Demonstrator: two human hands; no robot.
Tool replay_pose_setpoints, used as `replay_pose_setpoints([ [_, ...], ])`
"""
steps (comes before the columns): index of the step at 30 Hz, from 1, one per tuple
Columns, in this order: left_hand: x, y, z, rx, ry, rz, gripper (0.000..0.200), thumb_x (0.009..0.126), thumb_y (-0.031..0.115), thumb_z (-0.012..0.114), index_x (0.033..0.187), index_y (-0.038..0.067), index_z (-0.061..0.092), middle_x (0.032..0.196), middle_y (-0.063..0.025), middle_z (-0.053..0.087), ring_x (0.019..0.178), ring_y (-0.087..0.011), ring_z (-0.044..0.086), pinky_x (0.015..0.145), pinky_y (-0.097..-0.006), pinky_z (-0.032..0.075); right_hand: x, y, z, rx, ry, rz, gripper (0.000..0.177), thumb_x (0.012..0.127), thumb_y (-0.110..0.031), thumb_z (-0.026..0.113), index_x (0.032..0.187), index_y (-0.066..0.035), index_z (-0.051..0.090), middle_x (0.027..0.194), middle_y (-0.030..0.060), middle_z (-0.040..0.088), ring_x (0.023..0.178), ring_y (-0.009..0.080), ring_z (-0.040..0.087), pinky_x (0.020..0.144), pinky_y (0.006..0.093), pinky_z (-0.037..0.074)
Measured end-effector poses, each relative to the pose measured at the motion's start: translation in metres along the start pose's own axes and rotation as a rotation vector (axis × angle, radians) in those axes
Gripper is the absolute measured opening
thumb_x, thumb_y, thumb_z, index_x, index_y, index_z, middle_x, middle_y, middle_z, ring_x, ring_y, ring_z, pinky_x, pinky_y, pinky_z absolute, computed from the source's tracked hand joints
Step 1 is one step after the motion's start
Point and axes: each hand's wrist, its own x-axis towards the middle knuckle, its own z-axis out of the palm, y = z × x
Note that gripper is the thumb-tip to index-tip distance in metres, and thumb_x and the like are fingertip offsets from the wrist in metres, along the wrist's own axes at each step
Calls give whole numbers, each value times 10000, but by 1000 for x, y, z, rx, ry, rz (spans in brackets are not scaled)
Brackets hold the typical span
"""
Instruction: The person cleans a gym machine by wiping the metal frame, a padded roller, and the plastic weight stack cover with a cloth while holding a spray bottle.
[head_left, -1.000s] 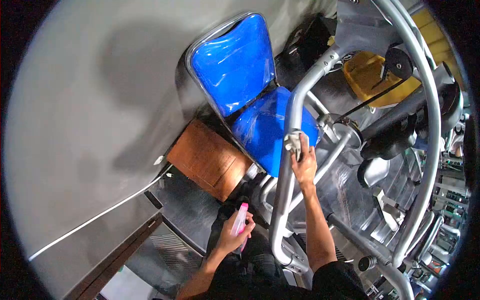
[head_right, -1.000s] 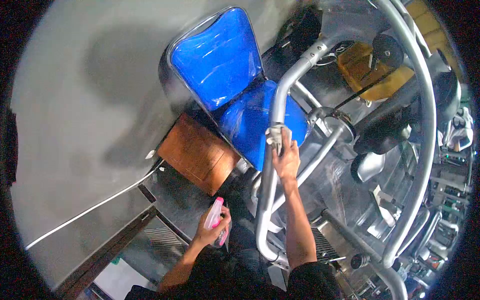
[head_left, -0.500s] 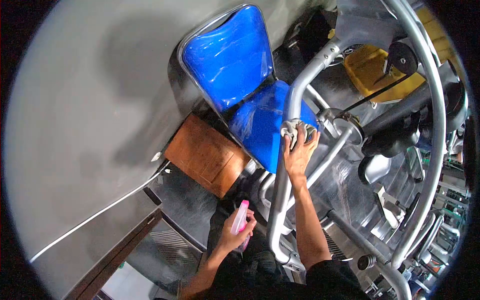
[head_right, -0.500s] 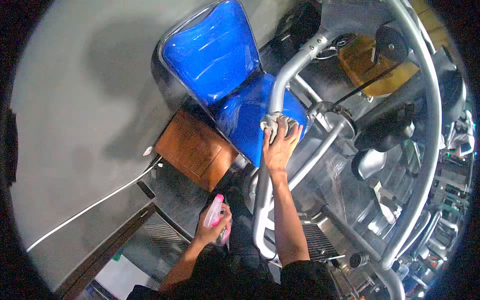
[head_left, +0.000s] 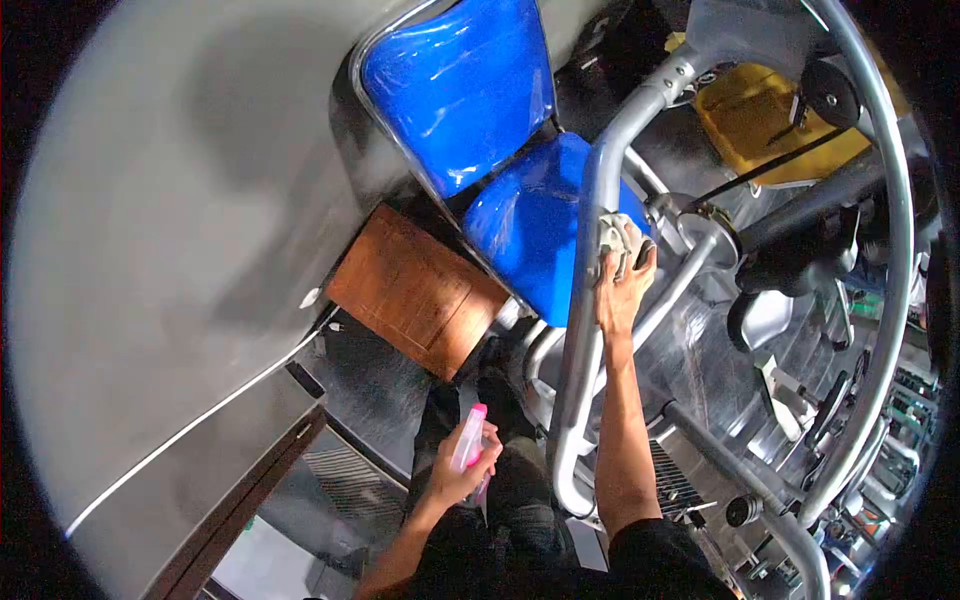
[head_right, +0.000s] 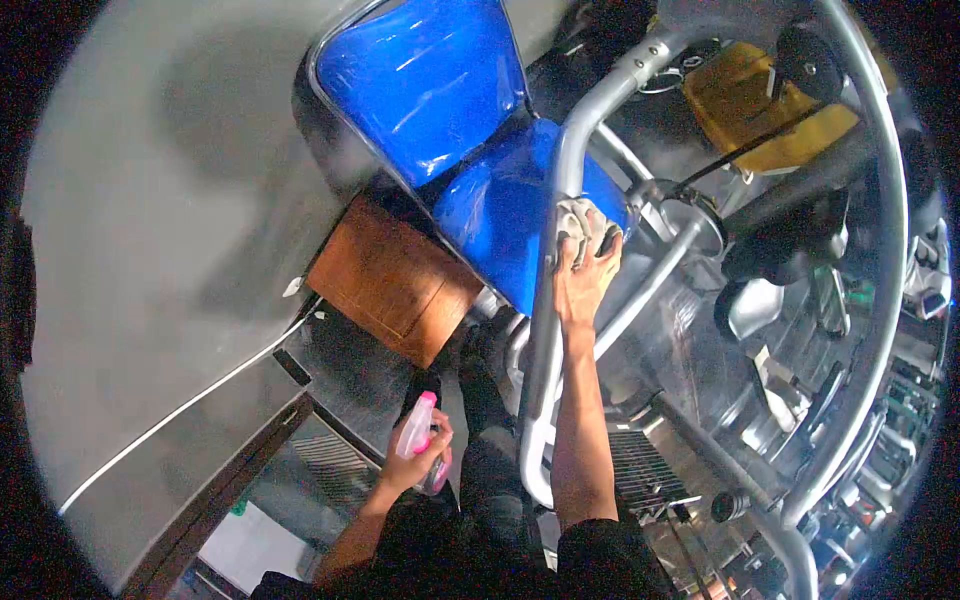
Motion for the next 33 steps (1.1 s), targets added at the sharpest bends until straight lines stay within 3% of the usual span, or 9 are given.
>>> replay_pose_setpoints([
  [4,-4,-2,-6,-32,8,-2,257,849,-8,620,1083,25,520,838,-40,586,583,-96,570,511,-233,477,0,-2,-6,-305,-41,36,584,901,-550,438,1245,-100,579,1410,288,260,1340,423,213,1085,527,194],
  [7,-6,3,-6,-1,-5,10,255,853,-2,618,1086,26,518,837,-39,586,589,-95,569,518,-233,479,8,-23,-26,-399,-272,214,581,901,-543,451,1250,-93,569,1406,255,289,1280,451,278,1064,511,244],
  [9,-7,3,-7,9,-12,12,252,855,6,618,1086,27,519,837,-39,587,586,-95,570,517,-233,479,7,-22,-25,-413,-218,190,601,891,-516,505,1239,-29,560,1395,250,303,1290,429,279,1075,483,245],
  [11,-10,2,-8,16,-21,10,250,857,13,619,1085,27,519,836,-38,588,583,-95,570,516,-233,478,7,-8,-15,-12,63,-65,576,876,-472,561,1218,-9,573,1411,261,287,1339,440,216,1108,487,206],
  [15,-13,-2,-16,120,-64,20,244,859,35,621,1080,25,518,823,-35,596,568,-89,568,514,-232,475,14,-17,-11,419,-123,-39,633,876,-366,610,1341,24,429,1419,269,326,1321,370,341,1101,381,267],
  [20,-24,0,-28,216,-95,5,235,861,40,617,1074,22,518,806,-34,601,565,-84,570,511,-233,472,-5,-11,-20,200,-141,-166,511,886,-191,560,1381,-175,433,1454,234,312,1315,392,353,1071,399,328],
  [21,-25,-3,-32,209,-96,-30,234,861,40,616,1072,22,517,805,-34,600,566,-83,570,510,-232,470,-15,-13,-26,193,-163,-168,576,818,-59,580,1370,-156,449,1450,275,286,1276,427,394,1049,404,356],
  [29,-21,16,-35,187,-143,-1,231,867,42,616,1072,28,511,815,-23,591,573,-81,571,519,-230,471,-178,-18,-64,-37,-204,33,858,598,86,635,1384,-196,435,1470,248,248,1294,432,347,1070,443,321],
  [33,-20,31,-40,184,-181,0,232,872,51,620,1076,27,514,820,-23,591,592,-83,575,527,-231,476,-188,-8,-53,-51,-129,81,749,669,65,654,1348,-193,469,1447,214,313,1281,402,378,1068,439,333],
])
